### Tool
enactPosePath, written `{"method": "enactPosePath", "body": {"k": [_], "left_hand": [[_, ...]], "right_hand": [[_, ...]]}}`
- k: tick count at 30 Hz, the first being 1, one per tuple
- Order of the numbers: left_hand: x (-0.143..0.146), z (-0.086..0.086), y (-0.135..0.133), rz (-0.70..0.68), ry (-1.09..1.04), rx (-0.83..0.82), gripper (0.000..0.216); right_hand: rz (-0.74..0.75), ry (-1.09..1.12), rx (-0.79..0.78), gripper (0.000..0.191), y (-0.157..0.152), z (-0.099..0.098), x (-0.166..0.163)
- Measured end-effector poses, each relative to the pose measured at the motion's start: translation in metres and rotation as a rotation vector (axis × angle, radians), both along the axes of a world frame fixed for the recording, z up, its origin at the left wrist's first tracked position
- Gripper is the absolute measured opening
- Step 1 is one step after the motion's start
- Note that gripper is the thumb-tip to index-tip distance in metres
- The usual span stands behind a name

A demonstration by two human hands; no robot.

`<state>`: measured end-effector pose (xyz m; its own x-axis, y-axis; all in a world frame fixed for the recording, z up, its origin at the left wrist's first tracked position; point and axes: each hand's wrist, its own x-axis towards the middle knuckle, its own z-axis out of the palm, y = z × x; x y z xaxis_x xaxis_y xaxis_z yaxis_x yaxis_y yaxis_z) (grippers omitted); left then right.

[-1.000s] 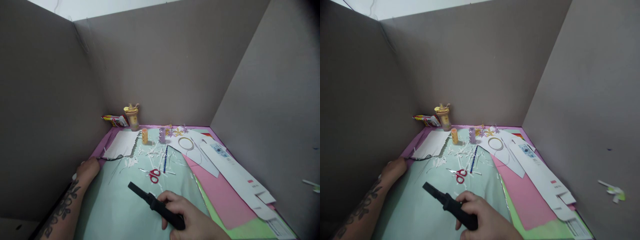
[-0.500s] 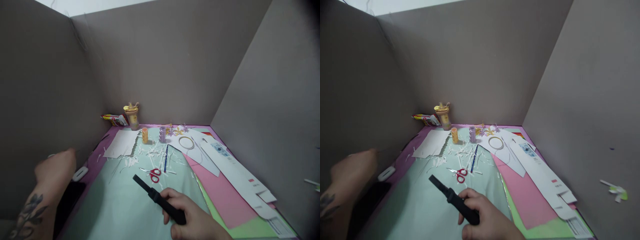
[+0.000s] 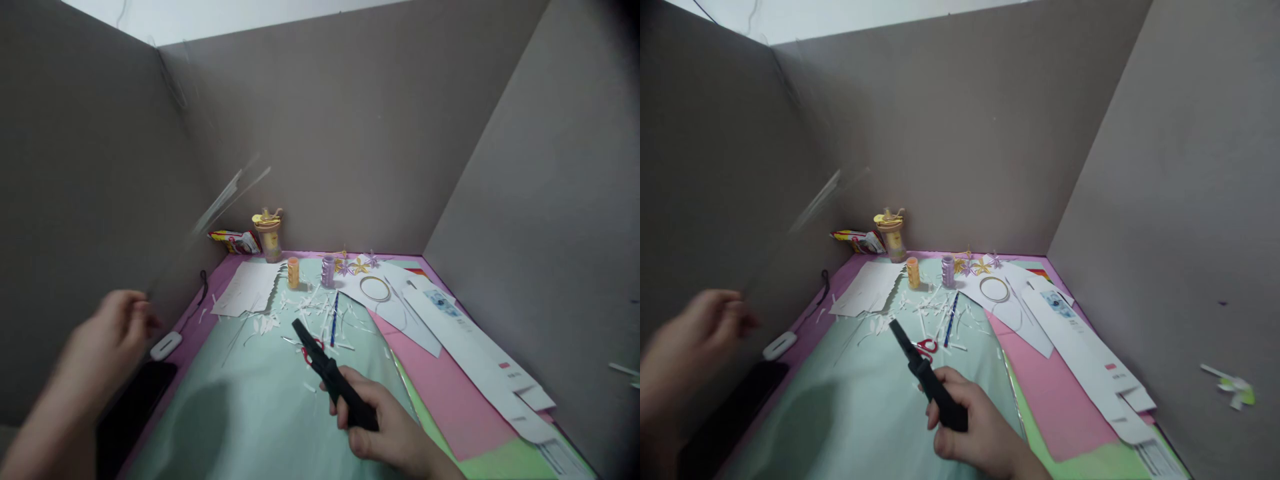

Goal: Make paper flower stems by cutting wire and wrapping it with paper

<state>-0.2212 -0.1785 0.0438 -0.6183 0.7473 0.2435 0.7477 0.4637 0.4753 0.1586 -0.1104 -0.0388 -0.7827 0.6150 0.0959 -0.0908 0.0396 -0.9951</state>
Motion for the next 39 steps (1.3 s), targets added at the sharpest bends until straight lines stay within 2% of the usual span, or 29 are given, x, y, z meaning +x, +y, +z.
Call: {"method": "enactPosePath", "body": {"k": [1,2,3,5,6,8,13,17,21,33,39], "left_hand": [[0.016,-0.011,0.006,-0.11,-0.182,0.095,0.028],[0.034,-0.024,0.012,-0.304,-0.451,0.135,0.028],[0.053,-0.037,0.017,-0.423,-0.708,0.158,0.029],[0.086,-0.062,0.027,-0.491,-1.103,0.255,0.031],[0.099,-0.071,0.031,-0.497,-1.218,0.3,0.03],[0.115,-0.083,0.037,-0.532,-1.313,0.377,0.028],[0.113,-0.096,0.045,-0.584,-1.125,0.495,0.02],[0.108,-0.11,0.049,-0.527,-1.033,0.491,0.031],[0.11,-0.119,0.05,-0.456,-0.98,0.493,0.03],[0.102,-0.121,0.048,-0.611,-0.764,0.446,0.021],[0.104,-0.115,0.047,-0.581,-0.905,0.515,0.017]], "right_hand": [[-0.022,0.022,-0.005,0.035,0.001,-0.001,0.0],[-0.044,0.039,-0.011,0.035,0.001,-0.002,0.0],[-0.065,0.049,-0.018,0.035,0.002,-0.004,0.001],[-0.105,0.056,-0.03,0.036,0.004,-0.006,0.002],[-0.127,0.056,-0.035,0.036,0.005,-0.007,0.002],[-0.16,0.058,-0.046,0.037,0.007,-0.007,0.003],[-0.177,0.071,-0.056,0.037,0.008,-0.006,0.004],[-0.154,0.07,-0.053,0.034,0.007,-0.006,0.003],[-0.15,0.053,-0.044,0.035,0.008,-0.007,0.003],[-0.139,0.048,-0.052,0.034,0.008,-0.008,0.003],[-0.144,0.036,-0.054,0.036,0.008,-0.007,0.002]]}}
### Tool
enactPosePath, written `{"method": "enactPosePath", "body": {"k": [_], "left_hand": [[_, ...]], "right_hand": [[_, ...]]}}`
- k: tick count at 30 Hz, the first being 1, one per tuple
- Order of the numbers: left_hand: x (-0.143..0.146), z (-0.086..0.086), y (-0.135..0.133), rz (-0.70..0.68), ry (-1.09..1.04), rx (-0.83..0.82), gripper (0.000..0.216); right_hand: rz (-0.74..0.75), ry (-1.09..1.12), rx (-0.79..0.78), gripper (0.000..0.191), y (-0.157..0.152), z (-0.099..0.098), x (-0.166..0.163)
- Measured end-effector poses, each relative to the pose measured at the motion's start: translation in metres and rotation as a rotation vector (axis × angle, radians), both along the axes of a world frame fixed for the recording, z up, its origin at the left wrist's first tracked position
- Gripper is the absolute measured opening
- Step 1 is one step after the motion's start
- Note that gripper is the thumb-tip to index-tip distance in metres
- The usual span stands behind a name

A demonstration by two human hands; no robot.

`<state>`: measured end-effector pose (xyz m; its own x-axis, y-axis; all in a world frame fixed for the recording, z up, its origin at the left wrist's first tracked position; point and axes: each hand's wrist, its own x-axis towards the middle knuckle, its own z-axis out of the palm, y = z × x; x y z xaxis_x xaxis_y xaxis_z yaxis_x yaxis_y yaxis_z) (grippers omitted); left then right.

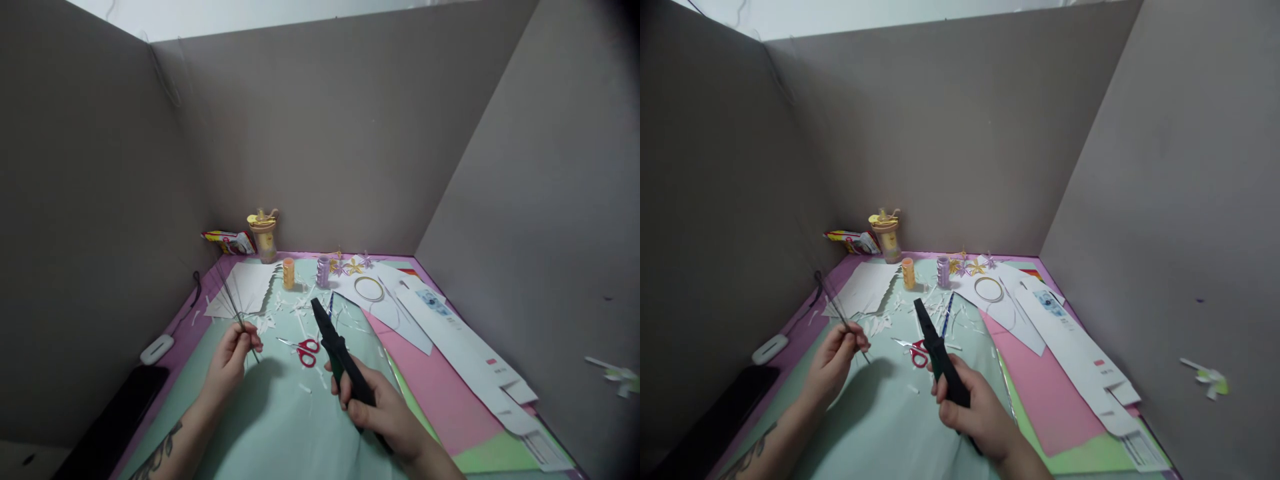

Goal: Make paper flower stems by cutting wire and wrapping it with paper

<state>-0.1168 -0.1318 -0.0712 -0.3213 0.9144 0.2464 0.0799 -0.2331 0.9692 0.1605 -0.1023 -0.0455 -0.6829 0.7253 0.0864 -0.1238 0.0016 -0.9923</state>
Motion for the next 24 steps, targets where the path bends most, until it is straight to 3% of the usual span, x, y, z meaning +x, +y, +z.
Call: {"method": "enactPosePath", "body": {"k": [10,19,24], "left_hand": [[0.0075,0.0077,0.0031,0.11,-0.282,0.015,0.029],[0.0043,0.006,0.0048,0.188,-0.11,-0.006,0.032],[0.0025,0.0048,0.0046,0.158,-0.103,-0.026,0.029]], "right_hand": [[0.004,-0.011,0.003,0.035,0.001,-0.0026,-0.0024],[0.009,-0.001,-0.001,0.033,0.0012,-0.0042,-0.0017],[0.014,-0.004,-0.015,0.034,0.0009,-0.0031,-0.0023]]}}
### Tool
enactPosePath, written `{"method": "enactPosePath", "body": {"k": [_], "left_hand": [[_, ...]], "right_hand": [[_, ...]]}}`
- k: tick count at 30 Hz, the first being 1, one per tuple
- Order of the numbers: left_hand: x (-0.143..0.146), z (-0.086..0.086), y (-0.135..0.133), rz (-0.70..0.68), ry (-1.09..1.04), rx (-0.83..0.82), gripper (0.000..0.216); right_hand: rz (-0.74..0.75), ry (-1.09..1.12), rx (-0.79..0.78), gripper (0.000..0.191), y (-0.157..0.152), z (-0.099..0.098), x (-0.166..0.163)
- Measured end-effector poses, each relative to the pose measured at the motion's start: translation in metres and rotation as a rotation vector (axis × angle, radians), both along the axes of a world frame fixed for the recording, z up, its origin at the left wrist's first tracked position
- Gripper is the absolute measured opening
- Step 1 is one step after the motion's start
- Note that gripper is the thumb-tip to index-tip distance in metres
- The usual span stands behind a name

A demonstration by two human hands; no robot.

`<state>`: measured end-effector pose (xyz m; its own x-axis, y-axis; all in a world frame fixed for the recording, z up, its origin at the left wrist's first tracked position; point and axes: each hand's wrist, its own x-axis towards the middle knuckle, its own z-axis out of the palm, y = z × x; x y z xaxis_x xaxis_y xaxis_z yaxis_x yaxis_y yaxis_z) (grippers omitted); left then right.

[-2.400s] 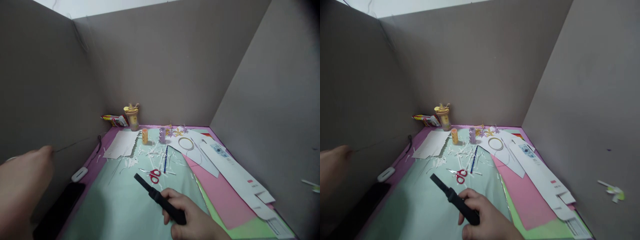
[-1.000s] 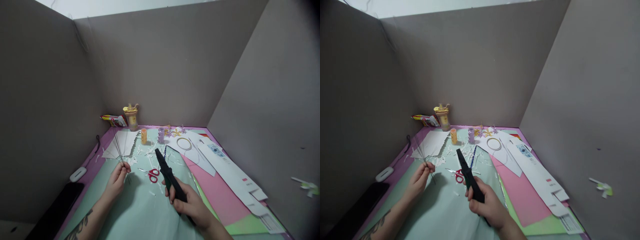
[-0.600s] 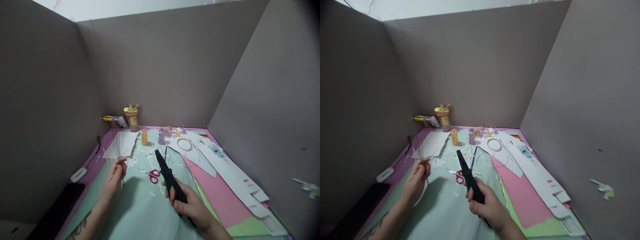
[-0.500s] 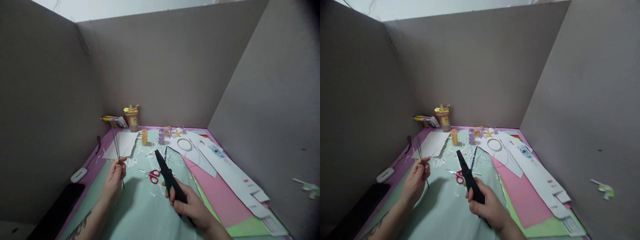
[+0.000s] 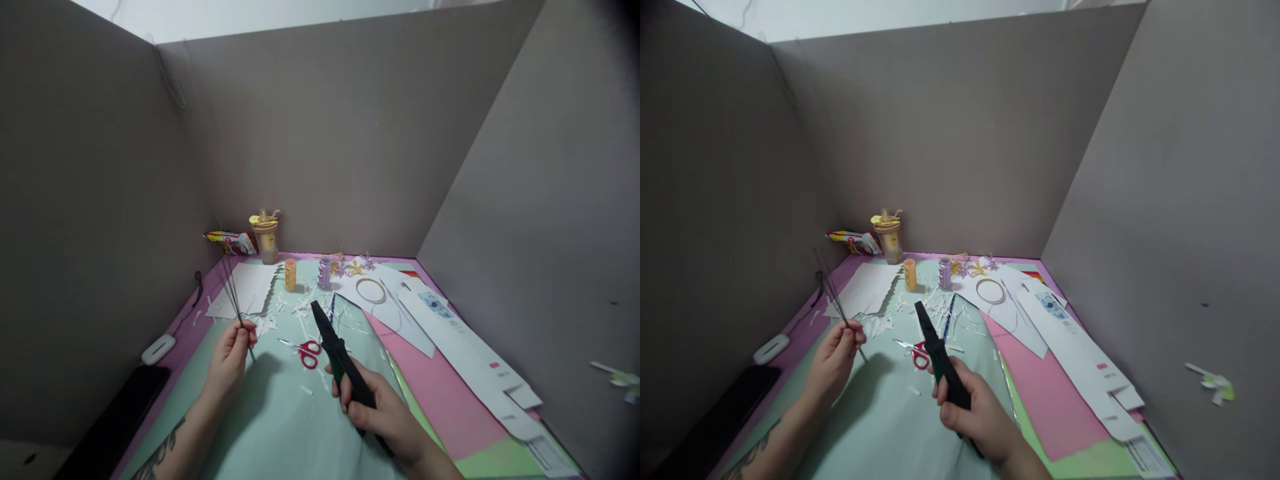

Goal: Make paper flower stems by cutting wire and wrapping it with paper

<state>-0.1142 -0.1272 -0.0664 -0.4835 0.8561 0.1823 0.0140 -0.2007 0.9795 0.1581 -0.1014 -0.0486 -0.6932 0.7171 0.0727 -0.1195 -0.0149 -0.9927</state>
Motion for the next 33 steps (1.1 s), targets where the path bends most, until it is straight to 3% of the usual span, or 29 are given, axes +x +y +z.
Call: {"method": "enactPosePath", "body": {"k": [7,13,17,23,28,33], "left_hand": [[0.007,0.015,-0.008,-0.087,-0.098,-0.091,0.028],[0.013,0.026,-0.014,-0.19,0.044,-0.285,0.029],[0.018,0.034,-0.021,-0.412,0.186,-0.434,0.03],[0.037,0.042,-0.031,-0.812,0.312,-0.593,0.037],[0.05,0.042,-0.03,-0.928,0.408,-0.607,0.04],[0.055,0.042,-0.03,-0.946,0.426,-0.59,0.043]], "right_hand": [[-0.053,0.023,0.016,0.032,0.001,0.001,0.001],[-0.183,0.052,-0.02,0.032,0.003,0.0,0.007],[-0.335,0.102,-0.112,0.03,0.006,-0.01,0.007],[-0.676,0.291,-0.254,0.029,0.02,-0.015,0.013],[-0.787,0.341,-0.238,0.03,0.03,-0.006,0.026],[-0.867,0.315,-0.167,0.022,0.03,0.0,0.029]]}}
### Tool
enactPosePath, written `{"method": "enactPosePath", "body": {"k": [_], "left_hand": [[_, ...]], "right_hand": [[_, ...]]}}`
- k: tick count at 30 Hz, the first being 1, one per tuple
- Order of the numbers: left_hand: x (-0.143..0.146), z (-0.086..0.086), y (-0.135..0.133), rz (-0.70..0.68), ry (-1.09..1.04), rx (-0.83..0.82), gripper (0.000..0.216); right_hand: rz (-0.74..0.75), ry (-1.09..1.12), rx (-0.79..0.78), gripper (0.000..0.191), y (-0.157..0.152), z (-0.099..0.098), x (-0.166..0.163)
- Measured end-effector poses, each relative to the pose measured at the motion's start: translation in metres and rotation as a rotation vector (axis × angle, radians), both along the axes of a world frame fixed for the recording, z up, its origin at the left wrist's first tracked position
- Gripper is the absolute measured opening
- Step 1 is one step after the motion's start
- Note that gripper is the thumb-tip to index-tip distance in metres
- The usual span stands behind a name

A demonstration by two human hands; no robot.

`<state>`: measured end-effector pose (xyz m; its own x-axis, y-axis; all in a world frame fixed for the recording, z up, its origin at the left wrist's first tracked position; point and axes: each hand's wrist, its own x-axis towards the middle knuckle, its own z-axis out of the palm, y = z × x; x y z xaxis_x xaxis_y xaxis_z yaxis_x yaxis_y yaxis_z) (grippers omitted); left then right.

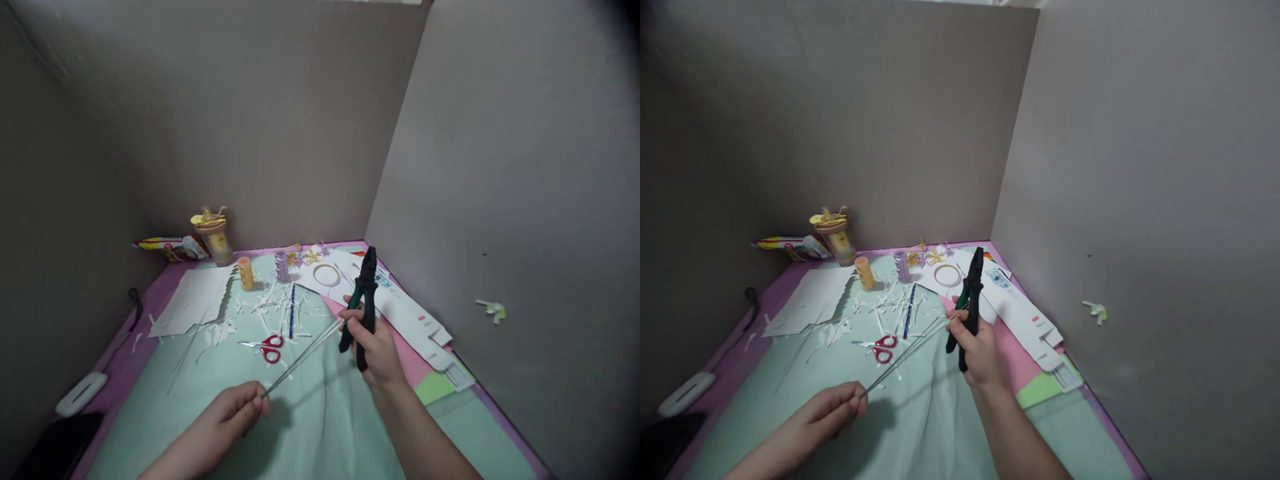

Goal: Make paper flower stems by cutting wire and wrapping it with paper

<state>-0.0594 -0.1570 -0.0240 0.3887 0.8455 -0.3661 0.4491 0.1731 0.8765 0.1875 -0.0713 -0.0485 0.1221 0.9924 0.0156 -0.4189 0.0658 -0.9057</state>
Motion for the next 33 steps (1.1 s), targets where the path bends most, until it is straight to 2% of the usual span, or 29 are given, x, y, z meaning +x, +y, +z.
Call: {"method": "enactPosePath", "body": {"k": [8,15,19,22,27,30,33], "left_hand": [[0.0,-0.002,-0.002,0.056,-0.012,0.005,0.042],[0.002,-0.02,0.001,0.34,-0.024,0.157,0.039],[0.002,-0.026,0.002,0.471,-0.093,0.114,0.039],[-0.009,-0.022,0.004,0.544,-0.063,0.207,0.037],[-0.035,-0.007,0.011,0.722,0.156,0.416,0.035],[-0.039,0.001,0.013,0.696,0.205,0.434,0.033],[-0.034,0.002,0.014,0.662,0.189,0.408,0.034]], "right_hand": [[0.001,-0.036,0.046,0.019,0.002,0.0,0.001],[-0.089,-0.058,-0.009,0.022,0.003,-0.007,-0.002],[-0.106,-0.036,-0.048,0.025,0.004,-0.01,-0.003],[-0.113,-0.02,-0.051,0.025,0.005,-0.009,-0.002],[-0.154,-0.033,-0.139,0.022,0.006,-0.006,-0.004],[-0.176,-0.09,-0.232,0.029,0.009,-0.011,-0.003],[-0.22,-0.297,-0.198,0.042,0.016,-0.019,0.006]]}}
